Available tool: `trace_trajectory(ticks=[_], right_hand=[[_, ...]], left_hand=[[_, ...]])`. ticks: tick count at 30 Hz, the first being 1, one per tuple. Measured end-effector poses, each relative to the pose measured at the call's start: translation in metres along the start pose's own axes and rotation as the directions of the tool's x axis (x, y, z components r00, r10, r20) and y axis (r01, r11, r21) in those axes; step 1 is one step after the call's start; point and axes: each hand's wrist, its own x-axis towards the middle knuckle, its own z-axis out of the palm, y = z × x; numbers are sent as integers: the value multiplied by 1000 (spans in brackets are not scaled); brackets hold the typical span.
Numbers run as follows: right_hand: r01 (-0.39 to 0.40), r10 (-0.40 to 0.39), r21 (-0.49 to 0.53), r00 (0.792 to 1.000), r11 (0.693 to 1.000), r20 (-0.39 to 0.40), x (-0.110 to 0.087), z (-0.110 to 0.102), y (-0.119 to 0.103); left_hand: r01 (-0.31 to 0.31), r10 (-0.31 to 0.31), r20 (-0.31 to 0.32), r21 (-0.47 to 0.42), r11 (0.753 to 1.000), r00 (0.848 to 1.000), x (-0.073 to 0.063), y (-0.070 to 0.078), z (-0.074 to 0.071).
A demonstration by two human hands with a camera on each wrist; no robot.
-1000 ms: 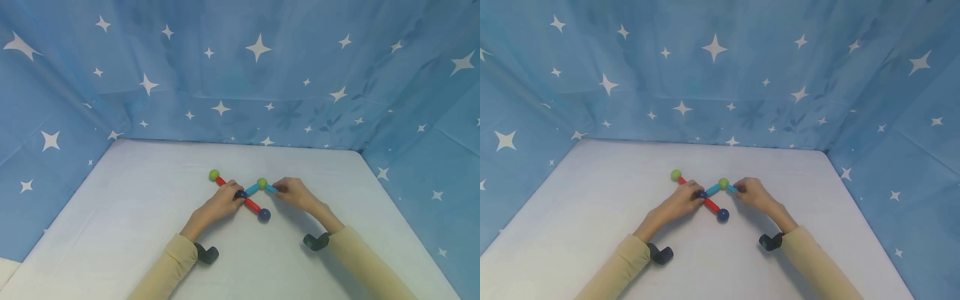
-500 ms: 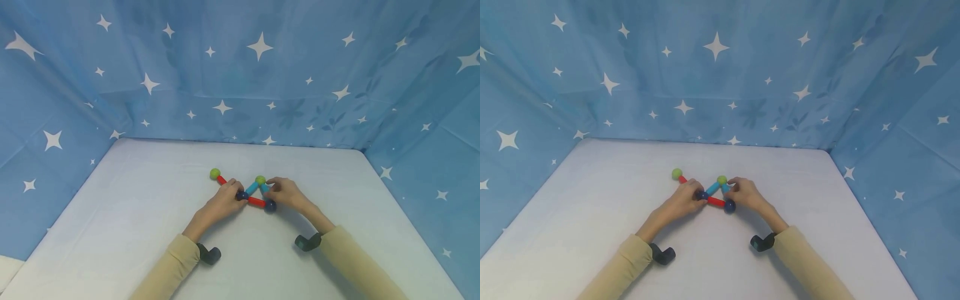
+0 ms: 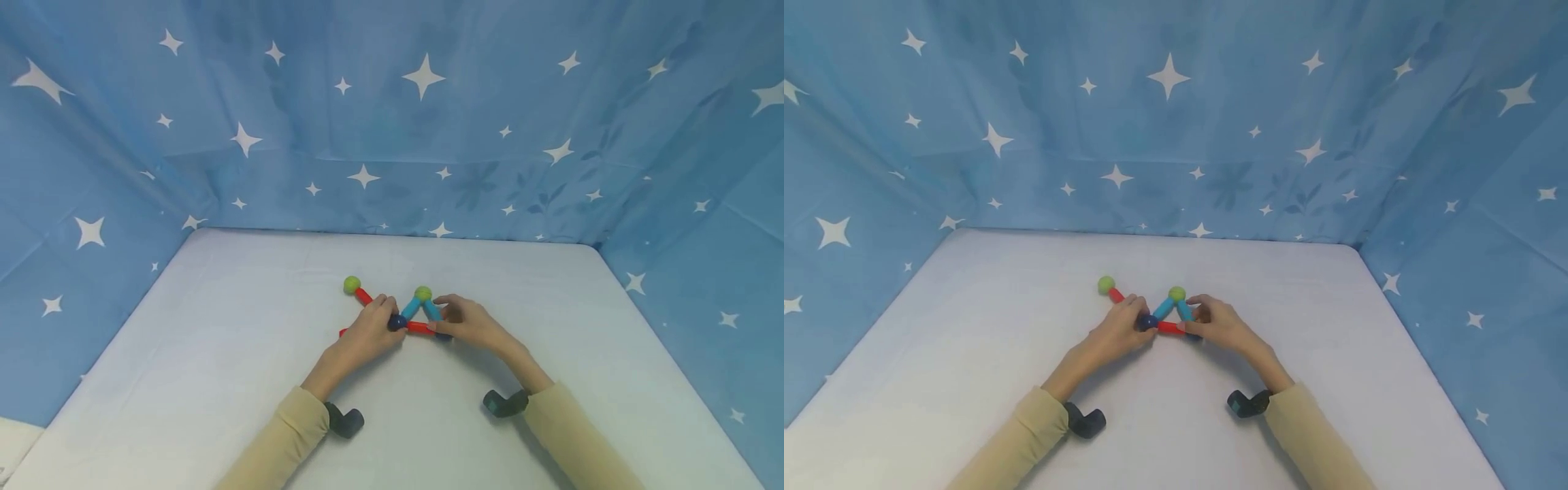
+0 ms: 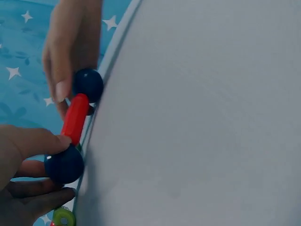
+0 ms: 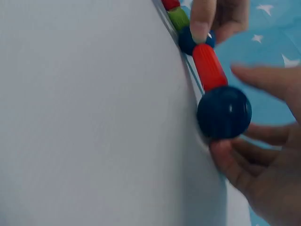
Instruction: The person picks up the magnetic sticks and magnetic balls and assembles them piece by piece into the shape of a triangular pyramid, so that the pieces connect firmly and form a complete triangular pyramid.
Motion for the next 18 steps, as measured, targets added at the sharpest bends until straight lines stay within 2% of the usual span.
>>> trace_trajectory(ticks=[3, 6, 8, 10, 12, 14, 18], right_hand=[[55, -55, 15, 998, 998, 26, -5, 1, 12], [84, -85, 16, 996, 996, 19, -8, 3, 21], [91, -91, 23, 996, 996, 3, -8, 5, 25], [98, -97, 27, 995, 995, -11, -7, 7, 26], [100, -100, 37, 995, 994, -19, -6, 9, 27], [106, -105, 46, 994, 993, -17, -5, 10, 26], [109, -109, 46, 994, 993, -7, -2, 13, 24]], left_hand=[[6, -6, 0, -73, 997, 1000, 3, 0, -2], [-12, 3, -66, -124, 992, 998, 7, -4, -9], [-21, 5, -137, -112, 993, 991, 8, -7, -17], [-3, -10, -198, -64, 998, 980, 8, -13, -24], [31, -34, -223, -14, 999, 974, 8, -19, -30], [76, -71, -216, 18, 997, 974, 6, -23, -34], [141, -134, -120, 49, 989, 984, 3, -24, -37]])
